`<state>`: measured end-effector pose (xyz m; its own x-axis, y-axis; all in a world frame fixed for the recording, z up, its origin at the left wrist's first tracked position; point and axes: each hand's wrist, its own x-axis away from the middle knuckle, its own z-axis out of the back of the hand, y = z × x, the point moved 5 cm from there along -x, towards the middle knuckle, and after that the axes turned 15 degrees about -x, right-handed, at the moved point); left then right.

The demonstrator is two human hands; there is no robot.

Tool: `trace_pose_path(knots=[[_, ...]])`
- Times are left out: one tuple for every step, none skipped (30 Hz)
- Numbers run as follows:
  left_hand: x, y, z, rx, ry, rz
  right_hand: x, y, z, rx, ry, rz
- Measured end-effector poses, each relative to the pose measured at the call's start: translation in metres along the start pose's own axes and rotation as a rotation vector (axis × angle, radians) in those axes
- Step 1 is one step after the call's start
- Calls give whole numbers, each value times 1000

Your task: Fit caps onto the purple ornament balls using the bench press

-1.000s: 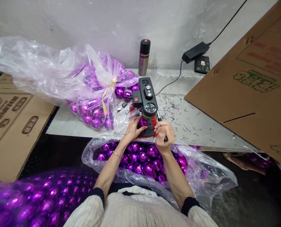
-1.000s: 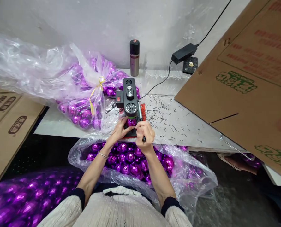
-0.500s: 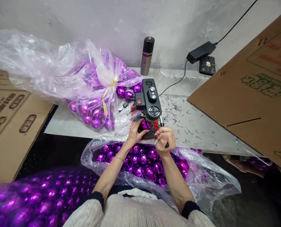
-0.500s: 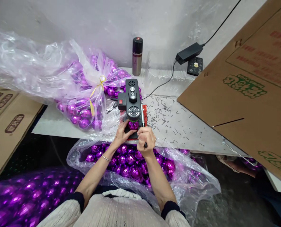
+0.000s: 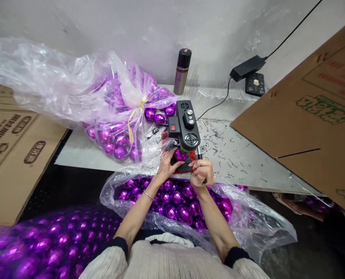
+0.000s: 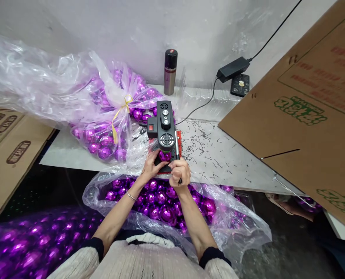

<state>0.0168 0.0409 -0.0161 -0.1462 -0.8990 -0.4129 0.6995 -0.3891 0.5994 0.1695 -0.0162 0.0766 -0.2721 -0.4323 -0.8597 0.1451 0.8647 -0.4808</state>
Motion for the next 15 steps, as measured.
trace_pose_path(knots=[[0, 0, 0, 5, -5, 3, 1, 1, 0, -1, 3, 2], [0, 0, 0, 10, -10, 6, 1, 2, 1, -3, 7, 1], [-1, 0, 0, 14, -13, 9, 2, 2, 1, -9, 10, -3], [-1, 0, 1, 15, -15, 14, 3, 3, 2, -15, 9, -11], [-1, 0, 1, 15, -17, 20, 4, 4, 2, -21, -1, -18], [-1, -1, 1, 15, -18, 27, 5, 5, 2, -22, -19, -24], [-2, -1, 1, 16, -19, 33, 5, 5, 2, -18, -44, -26], [-3, -2, 1, 19, -20, 39, 5, 4, 1, -12, -65, -22], [-4, -2, 1, 23, -21, 44, 4, 3, 1, -7, -77, -18], [-6, -3, 0, 29, -22, 49, 1, 1, 1, -3, -76, -19], [-7, -3, 0, 37, -26, 52, -4, -1, 1, 3, -63, -28], [-8, -2, 0, 47, -28, 56, -10, -4, 1, 13, -40, -43], [-8, -1, 2, 60, -26, 61, -17, -8, 0, 26, -15, -64], [-6, 0, 5, 72, -17, 69, -25, -12, -1, 44, 6, -85], [-2, 2, 10, 82, -1, 79, -33, -16, -2, 61, 21, -103]])
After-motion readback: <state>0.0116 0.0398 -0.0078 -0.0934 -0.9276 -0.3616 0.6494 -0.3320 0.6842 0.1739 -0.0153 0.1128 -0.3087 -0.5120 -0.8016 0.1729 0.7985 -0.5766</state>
